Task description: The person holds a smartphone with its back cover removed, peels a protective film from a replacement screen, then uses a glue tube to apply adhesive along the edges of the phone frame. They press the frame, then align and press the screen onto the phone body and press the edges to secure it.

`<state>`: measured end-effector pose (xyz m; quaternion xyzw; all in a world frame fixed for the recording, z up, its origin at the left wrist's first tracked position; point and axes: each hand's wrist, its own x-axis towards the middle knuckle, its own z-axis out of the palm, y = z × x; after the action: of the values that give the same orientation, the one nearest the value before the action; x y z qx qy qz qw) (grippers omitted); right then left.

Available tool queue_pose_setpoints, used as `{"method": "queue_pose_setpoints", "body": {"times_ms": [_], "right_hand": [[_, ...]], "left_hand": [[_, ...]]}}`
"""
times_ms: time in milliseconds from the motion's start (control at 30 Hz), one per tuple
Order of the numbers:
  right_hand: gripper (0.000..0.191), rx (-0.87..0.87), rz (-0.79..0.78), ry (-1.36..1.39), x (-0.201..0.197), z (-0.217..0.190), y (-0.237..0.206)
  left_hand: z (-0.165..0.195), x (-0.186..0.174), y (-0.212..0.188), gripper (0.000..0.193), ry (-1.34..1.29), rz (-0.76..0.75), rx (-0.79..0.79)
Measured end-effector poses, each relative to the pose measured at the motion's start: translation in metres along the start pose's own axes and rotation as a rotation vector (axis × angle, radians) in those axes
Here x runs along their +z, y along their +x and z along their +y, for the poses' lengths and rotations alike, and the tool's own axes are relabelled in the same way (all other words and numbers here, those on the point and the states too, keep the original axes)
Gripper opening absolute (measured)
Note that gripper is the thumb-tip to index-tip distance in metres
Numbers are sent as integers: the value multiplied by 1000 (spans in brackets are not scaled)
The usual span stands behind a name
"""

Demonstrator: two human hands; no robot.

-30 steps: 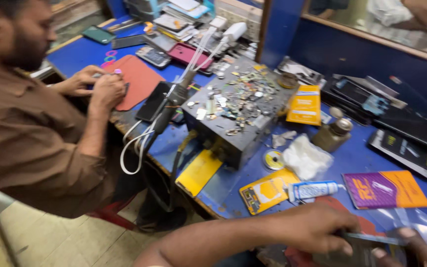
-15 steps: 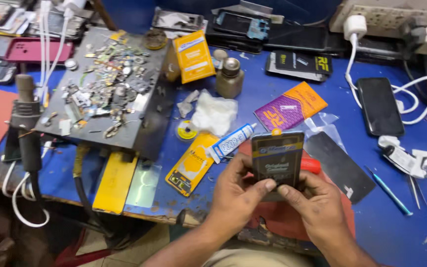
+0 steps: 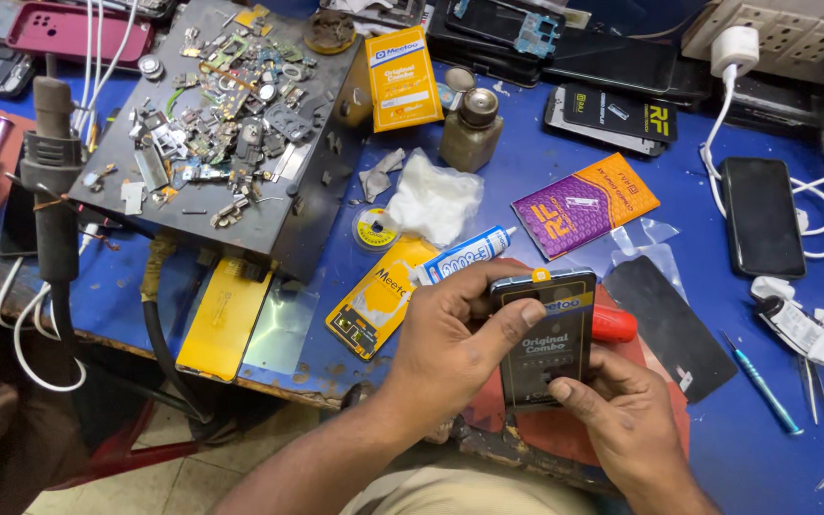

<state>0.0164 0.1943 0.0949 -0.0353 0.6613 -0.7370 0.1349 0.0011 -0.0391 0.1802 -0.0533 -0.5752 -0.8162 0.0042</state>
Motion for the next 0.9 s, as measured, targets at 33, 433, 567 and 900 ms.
{"method": "queue_pose_setpoints", "body": {"times_ms": [33, 433, 567, 900], "right_hand": [[32, 5, 5, -6, 1, 0, 1], [34, 16, 23, 37, 9, 0, 4], [34, 9, 11, 34, 9, 1, 4], [35, 9, 3, 87, 10, 0, 5]], "left_hand": [[0, 0, 0, 25, -2, 3, -3], [5, -7, -2, 21, -77, -43, 8], [5, -8, -2, 20, -24, -18, 15], [6, -8, 1, 19, -24, -1, 5]]}}
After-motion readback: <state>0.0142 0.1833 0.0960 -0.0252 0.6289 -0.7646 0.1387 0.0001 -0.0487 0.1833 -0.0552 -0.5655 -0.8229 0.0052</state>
